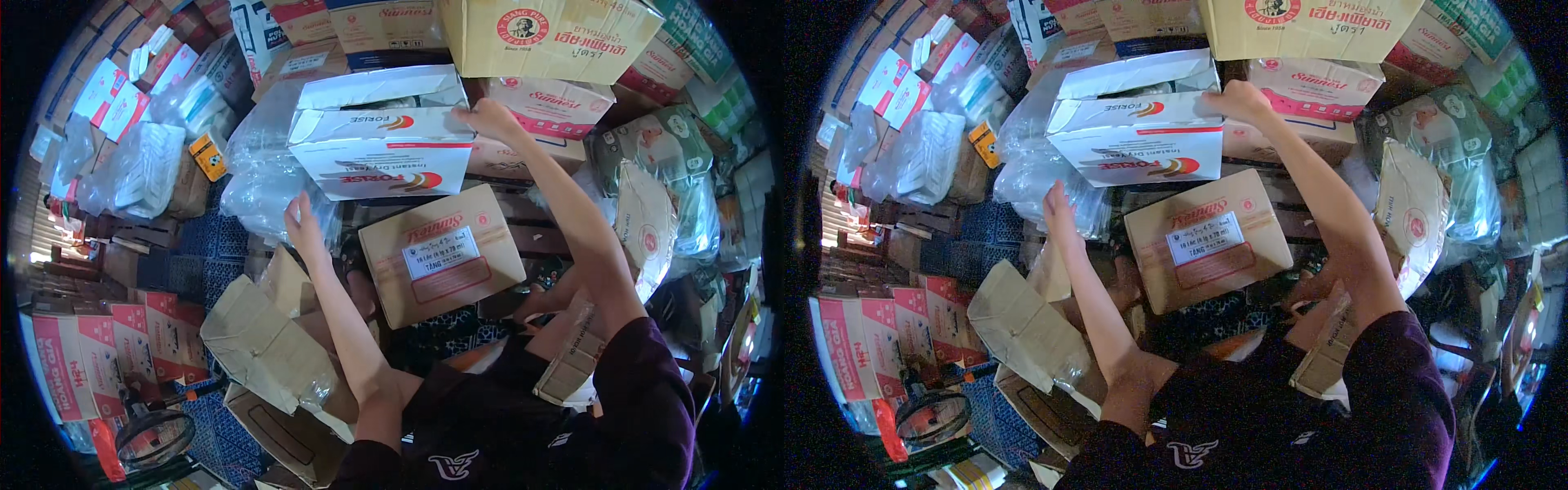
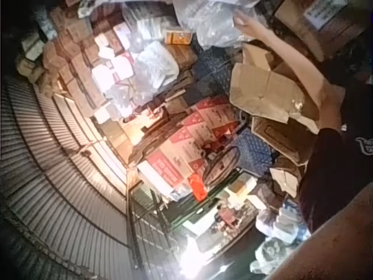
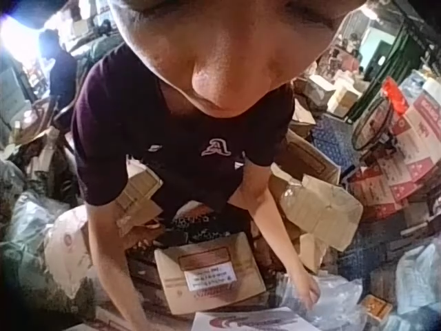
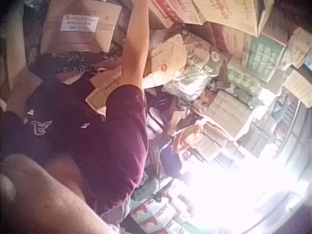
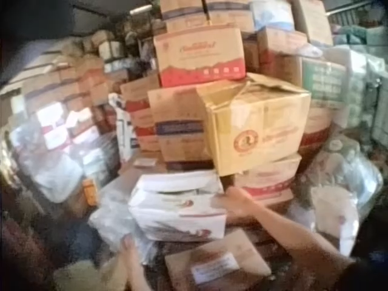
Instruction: Unpacking items from cardboard boxes and organizing them into stacks or other containers.
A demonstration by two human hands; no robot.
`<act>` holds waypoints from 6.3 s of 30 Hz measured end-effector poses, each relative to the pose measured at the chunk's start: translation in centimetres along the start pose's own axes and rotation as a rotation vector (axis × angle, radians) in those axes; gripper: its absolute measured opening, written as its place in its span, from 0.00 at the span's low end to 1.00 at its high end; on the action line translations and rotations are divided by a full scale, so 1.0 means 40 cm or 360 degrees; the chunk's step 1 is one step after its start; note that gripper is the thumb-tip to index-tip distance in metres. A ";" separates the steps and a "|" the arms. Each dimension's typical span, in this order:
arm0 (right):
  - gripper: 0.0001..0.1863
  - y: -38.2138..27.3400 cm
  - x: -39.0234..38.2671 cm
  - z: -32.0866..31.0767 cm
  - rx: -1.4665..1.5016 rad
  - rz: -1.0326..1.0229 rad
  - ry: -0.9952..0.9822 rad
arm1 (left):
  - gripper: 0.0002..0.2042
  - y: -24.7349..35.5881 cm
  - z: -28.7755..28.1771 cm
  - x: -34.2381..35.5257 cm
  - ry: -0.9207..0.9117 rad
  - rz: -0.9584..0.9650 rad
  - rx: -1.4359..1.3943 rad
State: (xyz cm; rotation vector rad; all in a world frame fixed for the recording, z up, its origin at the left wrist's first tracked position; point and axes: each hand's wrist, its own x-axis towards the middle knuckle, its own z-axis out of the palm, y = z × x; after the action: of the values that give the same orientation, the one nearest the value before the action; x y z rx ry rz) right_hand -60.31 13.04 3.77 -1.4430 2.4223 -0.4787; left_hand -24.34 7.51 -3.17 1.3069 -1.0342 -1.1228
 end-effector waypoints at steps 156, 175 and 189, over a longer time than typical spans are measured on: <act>0.40 0.103 -0.702 0.085 -0.0486 -0.0625 0.0205 | 0.26 0.049 -0.188 -0.892 -0.1282 0.1052 0.1674; 0.54 0.128 -0.664 0.230 -0.0573 -0.0467 0.0283 | 0.16 0.055 -0.086 -0.709 -0.1984 0.0581 0.1455; 0.20 0.346 -0.597 0.041 -0.0228 0.0202 0.0356 | 0.09 0.131 -0.247 -0.603 -0.0768 0.1117 0.2099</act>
State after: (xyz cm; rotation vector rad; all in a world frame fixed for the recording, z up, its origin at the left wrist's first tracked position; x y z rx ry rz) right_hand -59.59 40.09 -1.84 -1.3425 2.7564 -0.4679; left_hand -18.76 32.71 3.13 1.3741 -2.5808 -0.0750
